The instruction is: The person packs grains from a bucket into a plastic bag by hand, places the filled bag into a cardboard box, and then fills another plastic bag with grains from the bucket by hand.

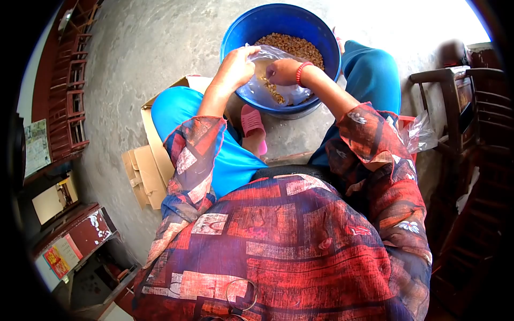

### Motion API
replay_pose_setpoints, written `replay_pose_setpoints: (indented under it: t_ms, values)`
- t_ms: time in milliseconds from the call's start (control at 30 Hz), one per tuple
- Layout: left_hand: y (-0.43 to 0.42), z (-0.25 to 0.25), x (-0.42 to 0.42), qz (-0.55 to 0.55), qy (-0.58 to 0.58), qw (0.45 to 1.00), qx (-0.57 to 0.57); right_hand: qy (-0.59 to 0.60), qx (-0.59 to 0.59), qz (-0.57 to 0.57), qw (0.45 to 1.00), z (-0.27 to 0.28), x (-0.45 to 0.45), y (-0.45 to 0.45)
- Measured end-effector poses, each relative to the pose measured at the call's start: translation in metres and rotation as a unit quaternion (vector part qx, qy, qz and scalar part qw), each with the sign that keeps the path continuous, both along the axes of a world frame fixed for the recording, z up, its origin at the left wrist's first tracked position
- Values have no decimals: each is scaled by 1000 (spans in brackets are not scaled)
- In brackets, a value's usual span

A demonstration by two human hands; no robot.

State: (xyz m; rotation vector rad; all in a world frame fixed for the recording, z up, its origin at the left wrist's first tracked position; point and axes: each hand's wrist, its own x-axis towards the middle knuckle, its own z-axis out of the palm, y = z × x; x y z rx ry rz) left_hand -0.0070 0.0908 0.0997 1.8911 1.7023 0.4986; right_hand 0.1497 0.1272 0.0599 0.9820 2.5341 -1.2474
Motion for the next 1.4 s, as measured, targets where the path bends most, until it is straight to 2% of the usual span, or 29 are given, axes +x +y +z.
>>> replay_pose_setpoints:
  t_ms: [133, 200, 367, 467, 567, 633, 667, 800, 867, 967, 1033, 1067, 1100, 1167, 1233, 1300, 1333, 1367, 1400]
  values:
    - [-1, -2, 1, -5, -6, 1000, -27, 25, -46, -4, 999, 9, -1, -3]
    - [-1, -7, 0, -7, -15, 999, -45, 17, -122, -52, 991, 22, -1, -2]
    - [-1, -4, 2, -33, 13, 997, -65, 27, -129, -49, 990, 19, 2, 3]
    - [-1, -1, 3, -37, 12, 996, -75, 48, -75, -25, 996, 11, 2, 4]
    - [-1, -6, 2, -41, -5, 998, -42, 48, -141, -18, 989, 15, 1, 6]
    - [1, -4, 2, -40, -7, 997, -70, 139, -282, 17, 949, 17, -1, 11]
    - [1, -1, 4, -39, -8, 994, -100, 65, -282, -11, 957, 39, -2, 11]
    - [2, 2, 3, -29, -11, 995, -98, 88, -335, -58, 936, 45, -1, 24]
    - [3, -2, 0, -37, 41, 998, -44, 127, -327, -144, 926, 45, 0, 30]
    - [0, -1, 1, -23, 40, 997, -59, 208, -243, -250, 914, 30, -6, 46]
    - [0, -6, 3, -38, 42, 997, -60, 200, -246, -272, 909, 13, -9, 63]
    - [0, -8, 3, -48, 44, 996, -60, 157, -86, -256, 950, -7, -11, 71]
    - [-1, -8, 3, -48, 45, 996, -60, 110, 76, -233, 963, -15, -14, 73]
    - [-3, -8, 3, -50, 15, 996, -67, -31, 156, -196, 968, -38, -16, 78]
    - [-3, -5, 3, -53, 11, 995, -84, -202, 180, -140, 952, -53, -15, 75]
    - [-3, -1, 2, -52, 7, 993, -102, -295, 55, -74, 951, -41, -8, 67]
    - [-4, 2, 2, -55, 11, 993, -103, -214, 145, -248, 934, -72, -6, 57]
    - [-5, 2, 2, -57, 13, 993, -104, -252, 161, -3, 954, -89, 7, 65]
    - [-4, 2, 1, -54, 12, 993, -104, -230, 105, -24, 967, -113, 10, 71]
